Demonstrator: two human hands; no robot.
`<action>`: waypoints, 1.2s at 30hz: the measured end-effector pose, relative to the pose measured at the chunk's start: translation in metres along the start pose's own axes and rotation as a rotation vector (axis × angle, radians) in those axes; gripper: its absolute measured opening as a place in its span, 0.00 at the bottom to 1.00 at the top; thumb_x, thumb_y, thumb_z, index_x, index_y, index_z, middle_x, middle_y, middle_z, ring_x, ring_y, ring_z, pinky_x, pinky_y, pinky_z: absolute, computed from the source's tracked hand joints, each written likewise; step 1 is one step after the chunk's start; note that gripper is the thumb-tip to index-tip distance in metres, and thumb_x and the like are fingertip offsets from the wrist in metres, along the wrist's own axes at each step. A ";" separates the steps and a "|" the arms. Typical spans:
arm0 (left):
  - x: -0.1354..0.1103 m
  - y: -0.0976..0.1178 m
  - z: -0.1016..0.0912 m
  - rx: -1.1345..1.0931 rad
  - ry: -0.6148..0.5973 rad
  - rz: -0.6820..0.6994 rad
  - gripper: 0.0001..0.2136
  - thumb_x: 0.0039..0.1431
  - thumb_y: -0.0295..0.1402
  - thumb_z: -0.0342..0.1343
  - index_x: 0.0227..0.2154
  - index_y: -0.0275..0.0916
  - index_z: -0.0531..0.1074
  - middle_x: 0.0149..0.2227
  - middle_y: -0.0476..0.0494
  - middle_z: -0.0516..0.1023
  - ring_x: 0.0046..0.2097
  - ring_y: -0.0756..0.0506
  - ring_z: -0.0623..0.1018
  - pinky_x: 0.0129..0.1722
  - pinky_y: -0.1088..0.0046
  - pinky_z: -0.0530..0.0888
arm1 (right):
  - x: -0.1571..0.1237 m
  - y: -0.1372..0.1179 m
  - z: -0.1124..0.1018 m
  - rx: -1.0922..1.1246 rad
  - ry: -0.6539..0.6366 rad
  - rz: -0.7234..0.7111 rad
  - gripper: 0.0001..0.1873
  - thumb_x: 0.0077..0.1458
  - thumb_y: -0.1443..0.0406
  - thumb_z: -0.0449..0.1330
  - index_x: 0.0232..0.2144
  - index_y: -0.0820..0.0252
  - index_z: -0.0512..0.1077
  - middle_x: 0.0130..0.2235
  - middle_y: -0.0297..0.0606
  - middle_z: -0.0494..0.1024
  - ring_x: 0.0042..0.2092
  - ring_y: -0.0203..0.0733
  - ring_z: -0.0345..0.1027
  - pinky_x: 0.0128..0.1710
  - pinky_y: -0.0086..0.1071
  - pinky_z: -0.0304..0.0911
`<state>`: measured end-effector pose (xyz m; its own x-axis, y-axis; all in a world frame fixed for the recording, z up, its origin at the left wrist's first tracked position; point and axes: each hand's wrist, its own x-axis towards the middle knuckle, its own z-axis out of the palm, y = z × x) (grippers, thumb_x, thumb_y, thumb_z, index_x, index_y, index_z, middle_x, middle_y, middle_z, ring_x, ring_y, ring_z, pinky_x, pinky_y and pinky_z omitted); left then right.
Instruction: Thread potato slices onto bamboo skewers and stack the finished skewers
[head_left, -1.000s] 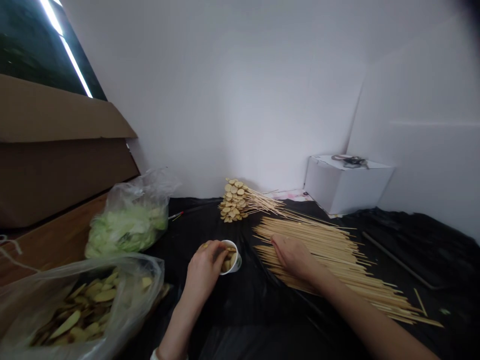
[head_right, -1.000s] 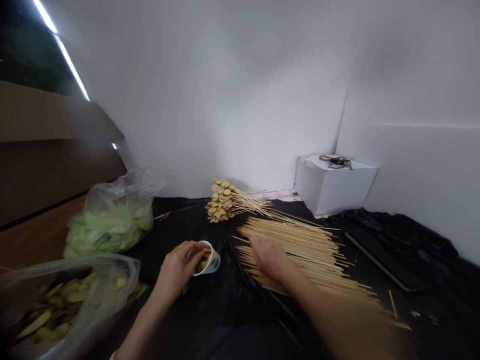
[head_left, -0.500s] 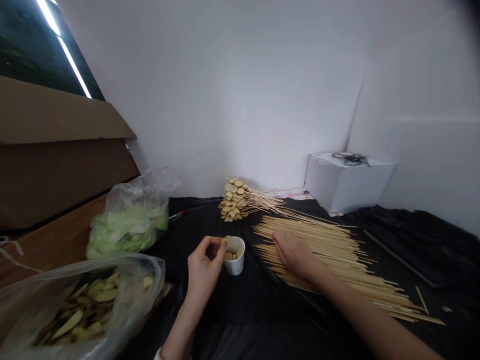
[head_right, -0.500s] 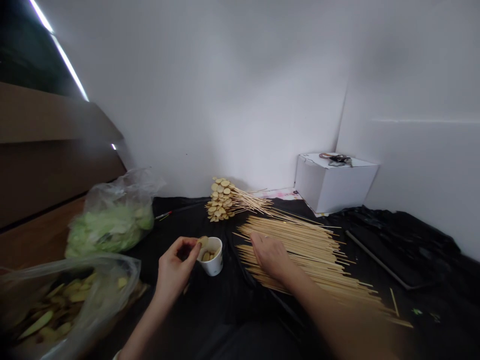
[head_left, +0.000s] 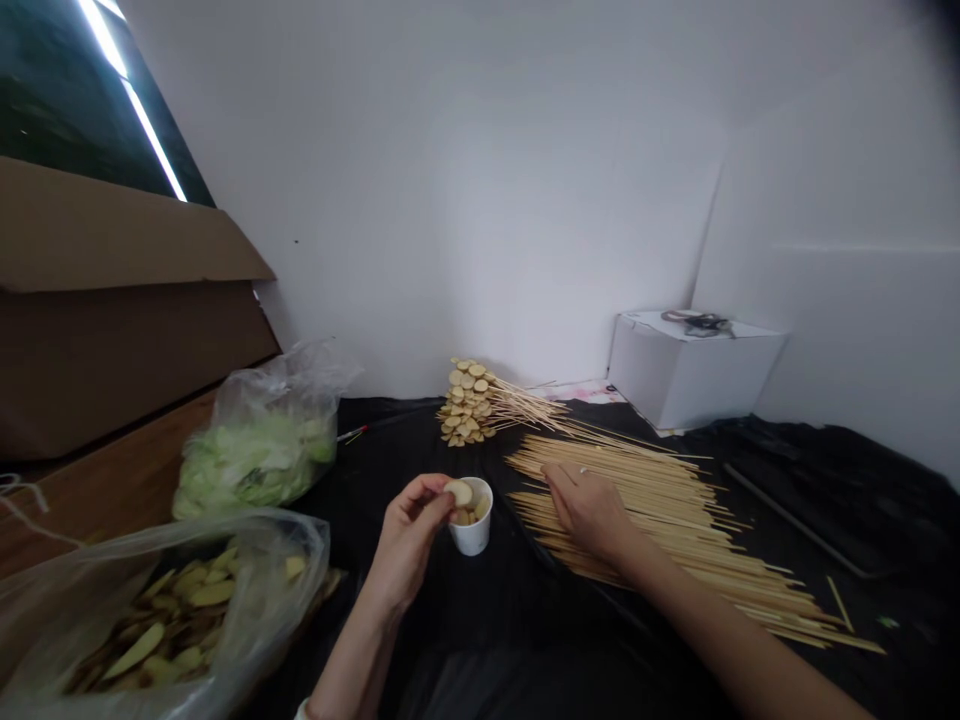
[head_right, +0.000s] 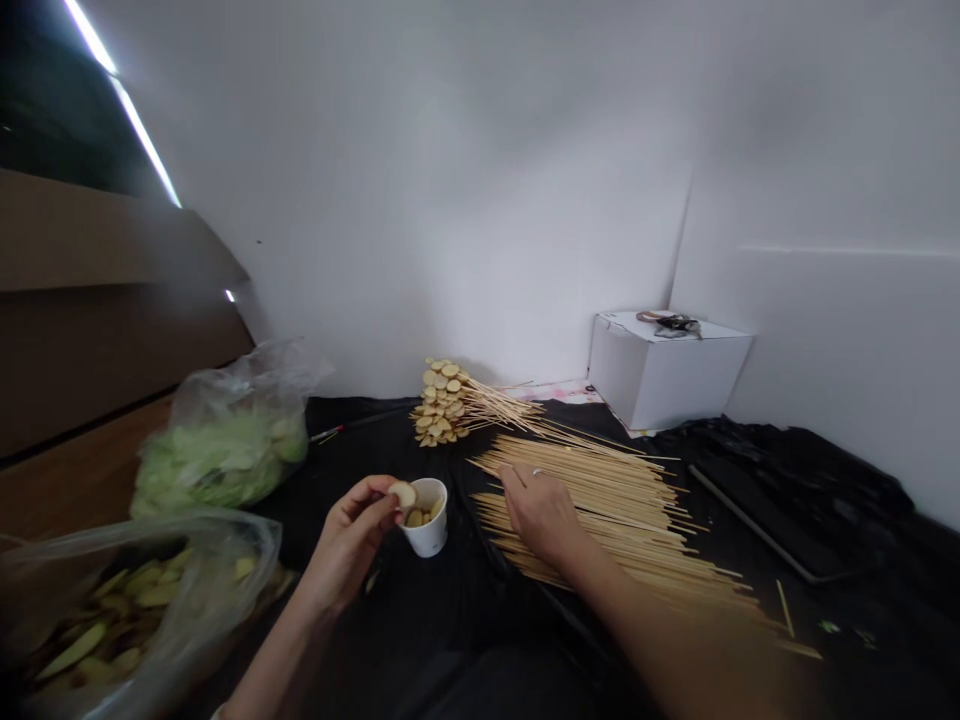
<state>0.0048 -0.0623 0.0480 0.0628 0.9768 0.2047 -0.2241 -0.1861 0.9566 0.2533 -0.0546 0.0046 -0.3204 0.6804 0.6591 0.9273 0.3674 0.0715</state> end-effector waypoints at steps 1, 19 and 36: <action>-0.003 0.002 0.002 -0.015 -0.056 -0.030 0.09 0.48 0.35 0.63 0.30 0.37 0.72 0.29 0.48 0.75 0.28 0.51 0.71 0.30 0.76 0.69 | 0.000 0.000 0.000 0.001 0.003 0.003 0.11 0.62 0.69 0.48 0.39 0.60 0.71 0.30 0.37 0.72 0.30 0.37 0.62 0.28 0.32 0.46; -0.005 0.002 -0.001 0.425 -0.389 -0.112 0.11 0.51 0.40 0.60 0.30 0.37 0.71 0.44 0.38 0.77 0.27 0.50 0.75 0.22 0.77 0.68 | -0.001 0.002 0.002 0.047 -0.092 0.026 0.11 0.62 0.69 0.48 0.38 0.60 0.70 0.32 0.37 0.74 0.31 0.37 0.64 0.29 0.31 0.48; 0.012 -0.018 -0.018 1.010 0.075 0.378 0.06 0.56 0.34 0.53 0.32 0.40 0.73 0.29 0.47 0.78 0.31 0.46 0.78 0.32 0.72 0.72 | -0.002 0.004 0.004 0.072 -0.115 0.025 0.11 0.62 0.69 0.48 0.38 0.60 0.70 0.33 0.37 0.74 0.32 0.38 0.64 0.30 0.30 0.48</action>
<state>-0.0075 -0.0456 0.0292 0.0904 0.8354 0.5421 0.6912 -0.4445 0.5698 0.2571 -0.0520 0.0006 -0.3210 0.7567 0.5695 0.9204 0.3910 -0.0006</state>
